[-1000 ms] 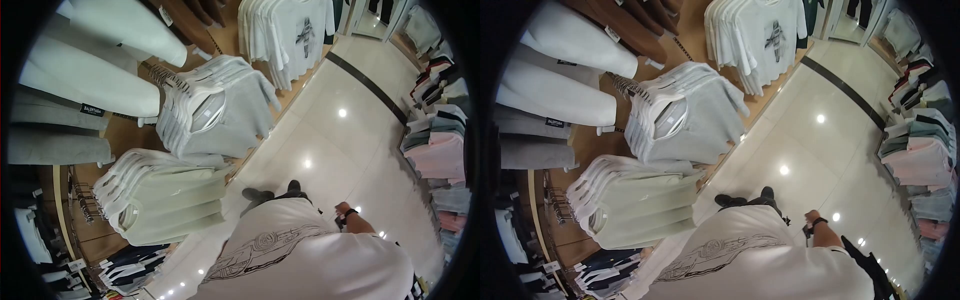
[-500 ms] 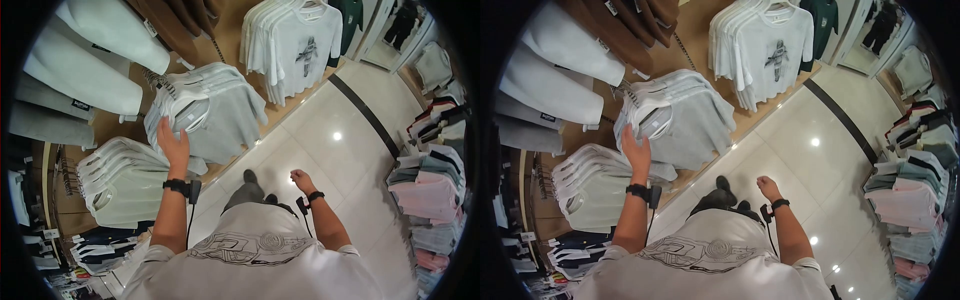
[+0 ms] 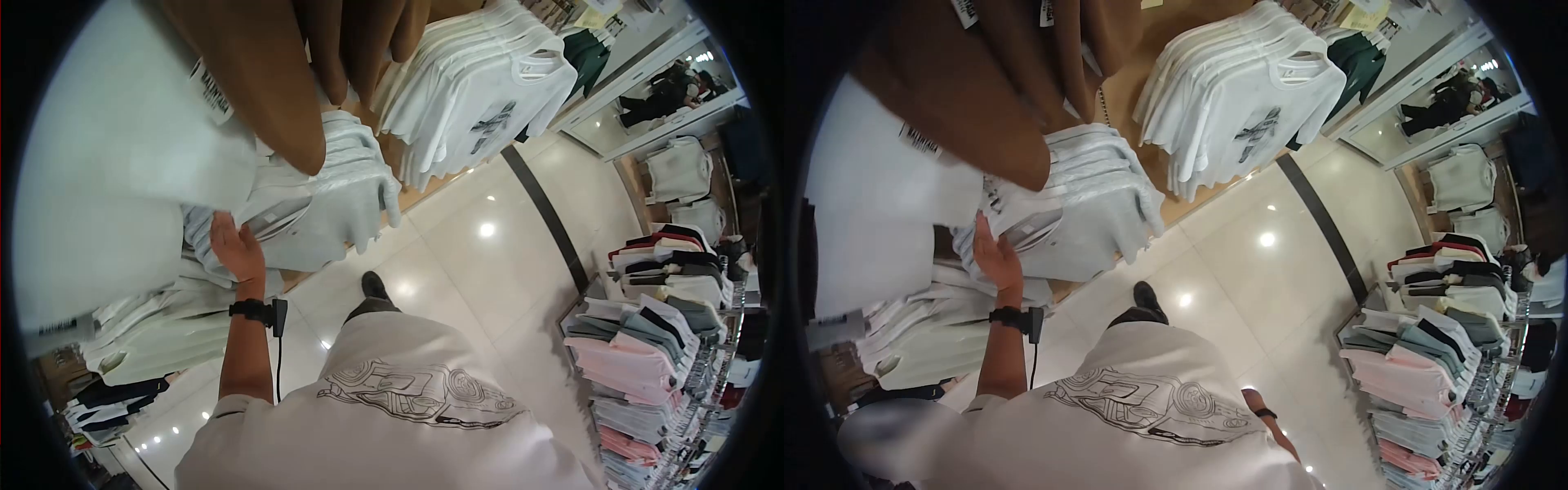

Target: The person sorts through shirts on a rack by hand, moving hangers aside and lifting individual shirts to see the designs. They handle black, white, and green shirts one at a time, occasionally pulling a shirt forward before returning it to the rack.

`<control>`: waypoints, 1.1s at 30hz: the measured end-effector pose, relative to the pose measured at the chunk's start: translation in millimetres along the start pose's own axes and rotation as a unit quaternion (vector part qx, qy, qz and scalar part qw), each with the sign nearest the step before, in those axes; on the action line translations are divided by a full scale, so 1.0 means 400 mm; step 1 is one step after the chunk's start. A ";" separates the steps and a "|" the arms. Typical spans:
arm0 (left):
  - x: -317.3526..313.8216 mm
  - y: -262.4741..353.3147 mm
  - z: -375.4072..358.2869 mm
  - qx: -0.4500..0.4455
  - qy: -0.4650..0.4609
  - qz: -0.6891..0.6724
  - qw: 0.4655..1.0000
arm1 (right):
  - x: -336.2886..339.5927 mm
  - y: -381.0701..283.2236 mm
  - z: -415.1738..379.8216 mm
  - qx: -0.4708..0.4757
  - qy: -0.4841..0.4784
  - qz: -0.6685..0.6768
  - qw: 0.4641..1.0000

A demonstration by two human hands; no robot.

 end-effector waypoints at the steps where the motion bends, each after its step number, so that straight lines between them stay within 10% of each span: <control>1: -0.025 -0.024 -0.005 0.000 -0.003 0.031 1.000 | 0.123 -0.025 0.040 -0.005 -0.051 -0.024 0.998; 4: -0.050 -0.042 -0.021 0.011 -0.007 0.057 0.998 | 0.381 -0.052 0.293 0.094 -0.064 -0.126 0.986; 6: -0.037 -0.033 -0.027 0.042 -0.012 0.032 0.999 | 0.605 -0.151 0.469 -0.040 0.038 0.010 0.998; 14: -0.019 -0.010 -0.037 0.122 -0.057 0.053 0.989 | 1.350 -1.083 0.763 0.395 0.286 0.186 0.853; 16: -0.010 0.026 -0.021 0.137 -0.073 0.053 0.986 | 1.408 -1.236 0.789 0.523 0.341 0.045 0.780; 20: -0.003 0.120 -0.086 0.268 0.014 -0.142 0.953 | 1.390 -1.341 0.884 0.509 0.239 -0.101 0.821; 24: -0.028 0.245 -0.028 0.275 0.102 -0.134 0.947 | 1.357 -1.388 0.956 0.590 0.197 -0.028 0.783; 27: -0.067 0.235 -0.027 0.108 0.121 0.214 0.963 | 1.386 -1.424 0.886 0.697 0.184 -0.068 0.689; 33: -0.031 0.310 0.028 0.219 0.079 0.054 0.971 | 1.365 -1.413 1.008 0.699 0.085 0.066 0.707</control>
Point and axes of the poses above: each hand's wrist, its own z-axis towards the middle knuckle, its own x-axis out of the back of the hand, y = z × x, the point moved 4 cm from there along z, towards the middle knuckle, and after that the axes turned 9 degrees about x, right-handed, at the moved point
